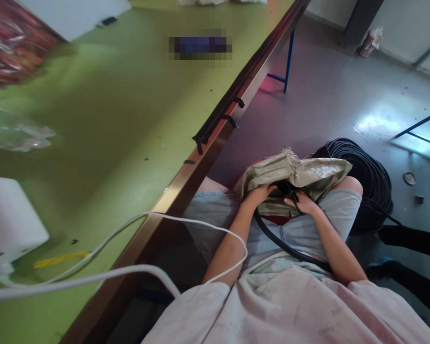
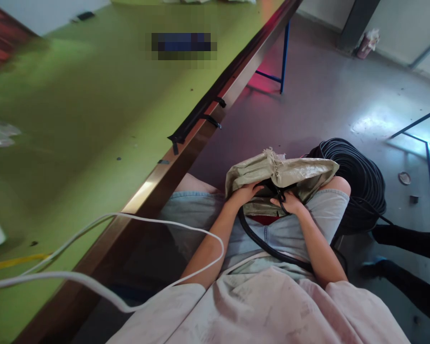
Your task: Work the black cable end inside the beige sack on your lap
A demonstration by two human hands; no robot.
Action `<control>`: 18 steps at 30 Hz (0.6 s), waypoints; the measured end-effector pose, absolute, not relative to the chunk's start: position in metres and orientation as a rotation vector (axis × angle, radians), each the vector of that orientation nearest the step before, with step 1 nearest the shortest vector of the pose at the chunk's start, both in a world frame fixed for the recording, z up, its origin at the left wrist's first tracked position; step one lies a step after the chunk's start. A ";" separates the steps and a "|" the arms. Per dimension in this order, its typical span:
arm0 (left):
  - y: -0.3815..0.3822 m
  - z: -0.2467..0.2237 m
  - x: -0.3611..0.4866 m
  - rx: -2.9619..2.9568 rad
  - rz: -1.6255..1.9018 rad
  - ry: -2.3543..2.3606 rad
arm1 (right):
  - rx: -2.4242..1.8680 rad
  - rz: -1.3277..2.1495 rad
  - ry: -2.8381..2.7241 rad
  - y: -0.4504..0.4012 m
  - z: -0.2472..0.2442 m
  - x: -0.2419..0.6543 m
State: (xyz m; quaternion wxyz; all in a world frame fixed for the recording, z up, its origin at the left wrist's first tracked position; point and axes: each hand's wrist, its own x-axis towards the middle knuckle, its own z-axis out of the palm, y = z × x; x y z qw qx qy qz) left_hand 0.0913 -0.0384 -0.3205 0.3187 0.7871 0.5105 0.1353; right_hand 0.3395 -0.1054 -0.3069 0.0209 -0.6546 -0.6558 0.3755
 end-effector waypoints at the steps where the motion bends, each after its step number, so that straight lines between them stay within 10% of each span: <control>1: -0.038 -0.320 0.090 2.066 0.353 1.314 | -2.018 1.179 -2.034 -0.106 -0.306 0.340; 18: 0.047 -0.243 0.180 2.002 0.473 1.244 | -2.081 0.573 -1.238 -0.094 -0.302 0.372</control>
